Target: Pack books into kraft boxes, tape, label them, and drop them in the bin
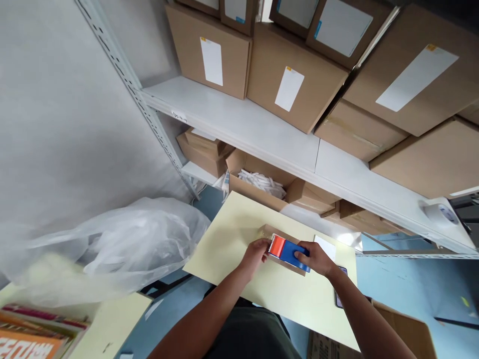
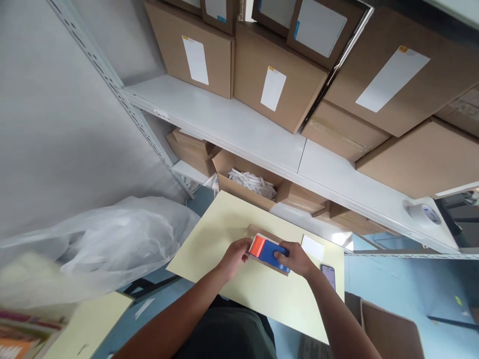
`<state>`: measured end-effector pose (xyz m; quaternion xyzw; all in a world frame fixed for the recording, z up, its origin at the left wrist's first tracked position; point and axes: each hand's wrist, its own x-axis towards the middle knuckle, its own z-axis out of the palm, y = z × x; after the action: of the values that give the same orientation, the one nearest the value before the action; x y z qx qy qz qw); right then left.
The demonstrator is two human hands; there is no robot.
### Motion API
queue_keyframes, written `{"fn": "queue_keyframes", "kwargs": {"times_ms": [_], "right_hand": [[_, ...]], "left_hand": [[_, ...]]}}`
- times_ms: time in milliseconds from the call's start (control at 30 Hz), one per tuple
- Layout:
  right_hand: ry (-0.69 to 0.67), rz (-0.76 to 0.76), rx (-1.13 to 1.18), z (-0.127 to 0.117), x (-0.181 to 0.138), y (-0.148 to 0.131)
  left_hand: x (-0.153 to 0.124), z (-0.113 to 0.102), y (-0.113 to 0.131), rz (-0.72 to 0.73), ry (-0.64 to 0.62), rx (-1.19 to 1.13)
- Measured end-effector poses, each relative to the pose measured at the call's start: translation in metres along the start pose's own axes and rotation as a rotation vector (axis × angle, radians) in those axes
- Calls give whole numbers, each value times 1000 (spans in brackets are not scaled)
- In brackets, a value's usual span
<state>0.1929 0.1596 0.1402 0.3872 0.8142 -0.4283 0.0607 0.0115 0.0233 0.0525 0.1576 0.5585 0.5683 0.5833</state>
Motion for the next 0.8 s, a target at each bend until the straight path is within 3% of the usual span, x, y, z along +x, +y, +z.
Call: {"fn": "queue_keyframes", "kwargs": {"times_ms": [267,433,800], "right_hand": [[66,33,-169,1,2,-15],[109,71,-183,1,4,-8],[157,102,-277,7,12,-17]], "left_hand": [[14,-33,6,108,280,284],[24,-51,5,150,295,326],[47,-51,-16,84,333,432]]}}
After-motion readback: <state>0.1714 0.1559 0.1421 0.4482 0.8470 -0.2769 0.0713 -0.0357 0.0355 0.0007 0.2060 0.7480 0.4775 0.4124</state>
